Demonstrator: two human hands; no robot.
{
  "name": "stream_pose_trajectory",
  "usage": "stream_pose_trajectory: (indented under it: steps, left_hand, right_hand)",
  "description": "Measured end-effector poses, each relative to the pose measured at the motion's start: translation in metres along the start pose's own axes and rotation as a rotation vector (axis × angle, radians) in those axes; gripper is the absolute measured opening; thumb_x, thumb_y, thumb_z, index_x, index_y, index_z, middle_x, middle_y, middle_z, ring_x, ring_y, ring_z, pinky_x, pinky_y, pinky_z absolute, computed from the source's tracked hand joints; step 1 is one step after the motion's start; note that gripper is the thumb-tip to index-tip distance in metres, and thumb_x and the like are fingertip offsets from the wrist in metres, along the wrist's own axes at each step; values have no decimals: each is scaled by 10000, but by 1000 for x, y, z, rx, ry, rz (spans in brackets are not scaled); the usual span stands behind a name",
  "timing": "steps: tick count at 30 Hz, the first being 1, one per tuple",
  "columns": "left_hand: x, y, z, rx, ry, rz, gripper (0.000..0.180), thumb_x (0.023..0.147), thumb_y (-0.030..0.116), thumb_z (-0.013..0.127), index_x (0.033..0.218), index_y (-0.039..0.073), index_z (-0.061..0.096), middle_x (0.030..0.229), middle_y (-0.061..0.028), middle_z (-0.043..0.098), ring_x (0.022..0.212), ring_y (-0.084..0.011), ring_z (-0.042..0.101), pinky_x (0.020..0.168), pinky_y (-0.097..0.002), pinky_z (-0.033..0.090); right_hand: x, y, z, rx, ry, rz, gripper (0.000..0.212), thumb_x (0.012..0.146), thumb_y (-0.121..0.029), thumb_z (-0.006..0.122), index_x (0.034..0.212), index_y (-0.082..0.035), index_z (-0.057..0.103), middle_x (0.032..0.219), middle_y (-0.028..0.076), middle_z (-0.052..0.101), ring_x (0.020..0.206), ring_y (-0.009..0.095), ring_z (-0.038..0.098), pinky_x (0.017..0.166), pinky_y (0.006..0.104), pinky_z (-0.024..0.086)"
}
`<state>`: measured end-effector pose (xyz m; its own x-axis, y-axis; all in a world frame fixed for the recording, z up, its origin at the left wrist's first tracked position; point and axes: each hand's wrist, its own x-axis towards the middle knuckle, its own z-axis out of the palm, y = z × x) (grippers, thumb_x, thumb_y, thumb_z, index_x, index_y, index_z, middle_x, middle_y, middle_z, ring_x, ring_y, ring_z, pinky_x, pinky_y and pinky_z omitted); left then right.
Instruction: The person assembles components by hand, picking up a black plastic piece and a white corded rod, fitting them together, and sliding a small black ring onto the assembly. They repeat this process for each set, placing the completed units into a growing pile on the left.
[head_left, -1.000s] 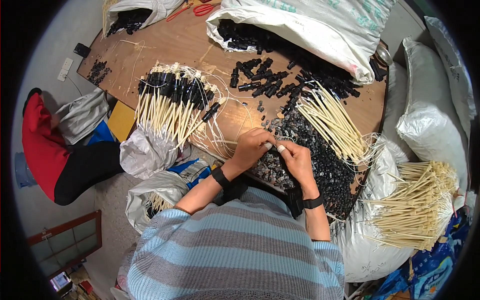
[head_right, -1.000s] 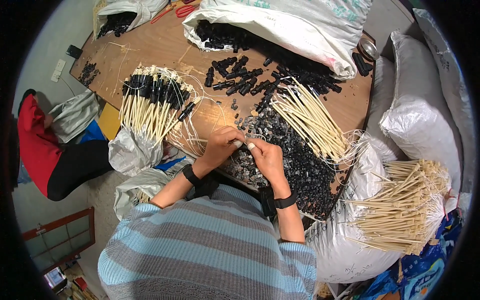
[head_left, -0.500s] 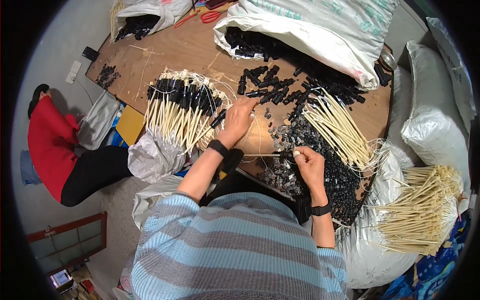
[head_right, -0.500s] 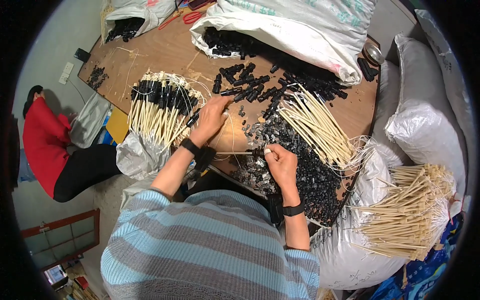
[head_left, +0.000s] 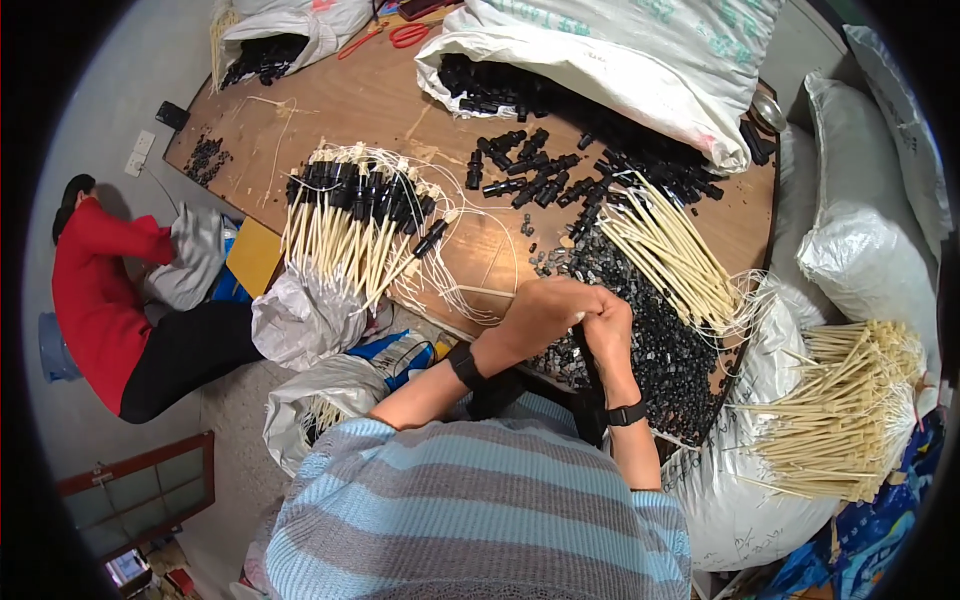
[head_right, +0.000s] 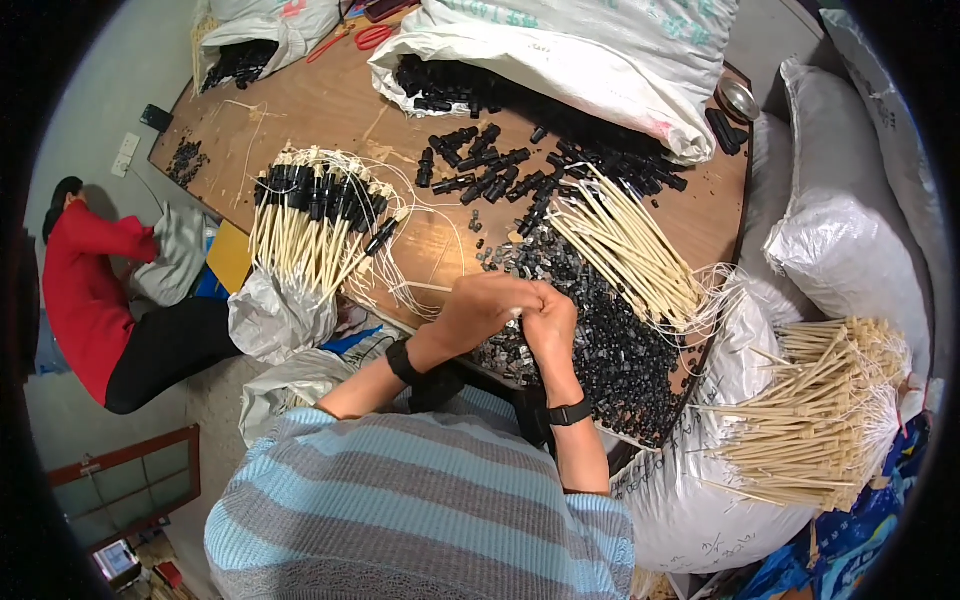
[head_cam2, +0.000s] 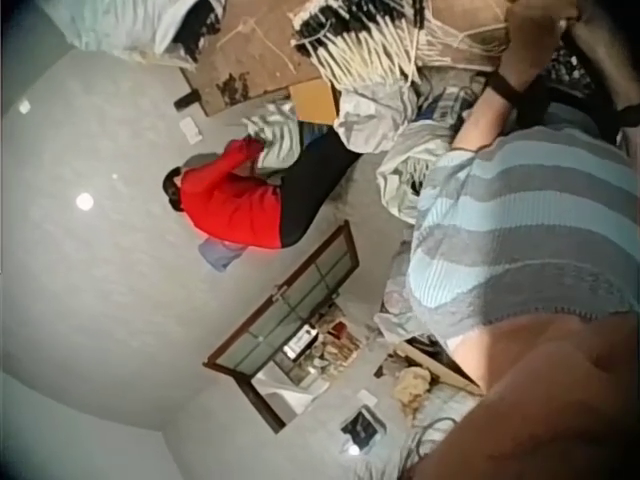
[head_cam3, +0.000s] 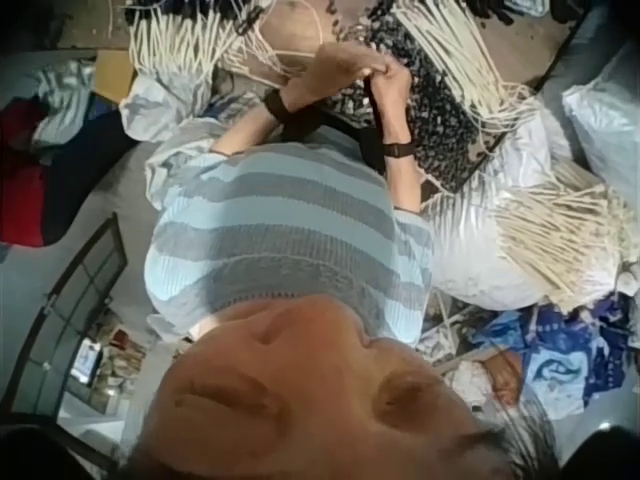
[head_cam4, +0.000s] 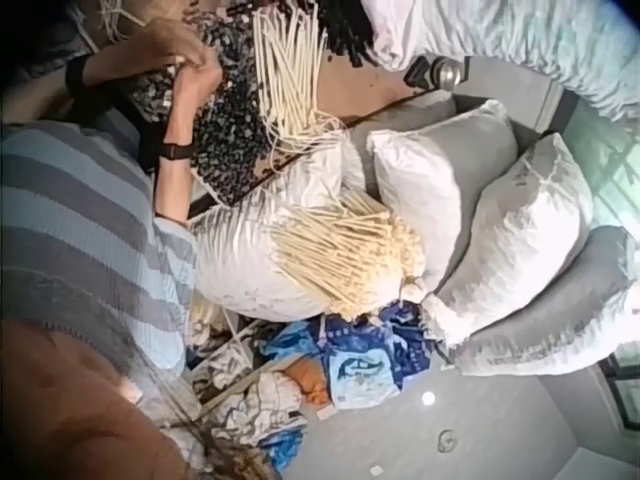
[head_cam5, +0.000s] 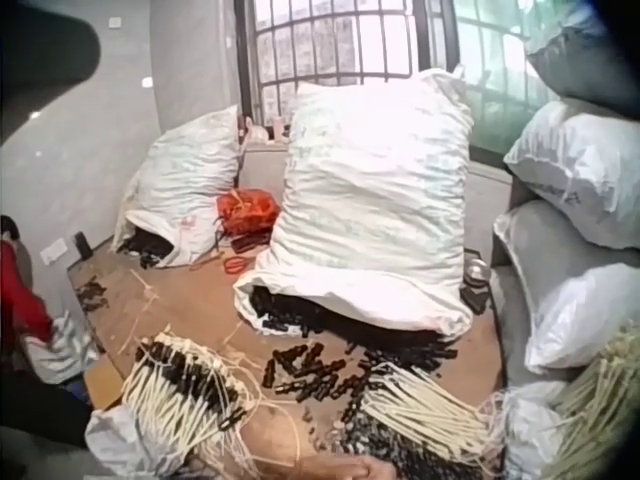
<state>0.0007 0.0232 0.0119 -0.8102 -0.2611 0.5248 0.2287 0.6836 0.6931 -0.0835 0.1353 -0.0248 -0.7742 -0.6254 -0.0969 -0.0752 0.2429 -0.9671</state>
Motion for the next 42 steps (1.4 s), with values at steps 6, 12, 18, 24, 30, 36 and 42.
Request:
stream_pose_trajectory:
  steps: [6, 12, 18, 24, 30, 36, 42]
  left_hand:
    - [-6, -9, -6, 168, -69, -9, 226, 665, -25, 660, 862, 81, 694, 770, -39, 651, 675, -214, 618, 601, -289, 488]
    - [-12, -7, -6, -216, 87, -430, 232, 714, -93, 601, 891, 24, 695, 741, 0, 604, 617, -31, 507, 565, -175, 410]
    - [-14, -15, 4, -446, 184, -650, 199, 708, -43, 623, 890, -9, 696, 664, 30, 600, 590, -8, 498, 530, -182, 418]
    - [-7, -7, -4, -439, 162, -656, 145, 704, -46, 621, 827, -12, 691, 674, 18, 634, 588, -2, 508, 524, -182, 420]
    - [-8, -13, -1, -399, 163, -553, 105, 686, -36, 624, 768, 13, 668, 692, -16, 615, 611, -86, 572, 550, -225, 452]
    - [-4, -10, -6, -33, 217, -378, 134, 637, -60, 612, 751, 8, 632, 786, -78, 634, 785, -211, 612, 670, -288, 473]
    - [2, -6, -7, 134, 280, -198, 137, 624, -25, 645, 723, 68, 643, 788, -60, 635, 775, -263, 598, 644, -342, 483]
  right_hand:
    - [-8, -22, -3, -63, -101, 131, 132, 805, 7, 562, 858, -24, 678, 586, 7, 555, 556, 48, 458, 518, 241, 384]
    - [-14, -17, 2, -405, 175, -285, 72, 835, -108, 632, 893, -89, 670, 618, 101, 594, 496, 280, 568, 479, 356, 441]
    - [-17, -28, 0, -634, 223, -607, 108, 811, -63, 666, 918, -71, 657, 760, 95, 647, 585, 263, 631, 518, 333, 487]
    - [-18, -31, -5, -654, 206, -594, 121, 796, -51, 672, 914, -74, 665, 757, 100, 644, 563, 253, 624, 502, 333, 476]
    - [-16, -29, -3, -530, 217, -644, 115, 809, -52, 680, 923, -62, 675, 658, 70, 595, 497, 194, 573, 477, 293, 442]
    - [-18, -35, -5, -126, 74, -229, 87, 817, -28, 686, 903, -38, 684, 542, -21, 425, 509, 40, 377, 470, 206, 326]
    - [-13, -44, -7, -275, 100, -384, 90, 798, -19, 685, 882, -51, 681, 530, -7, 424, 482, 55, 391, 460, 223, 340]
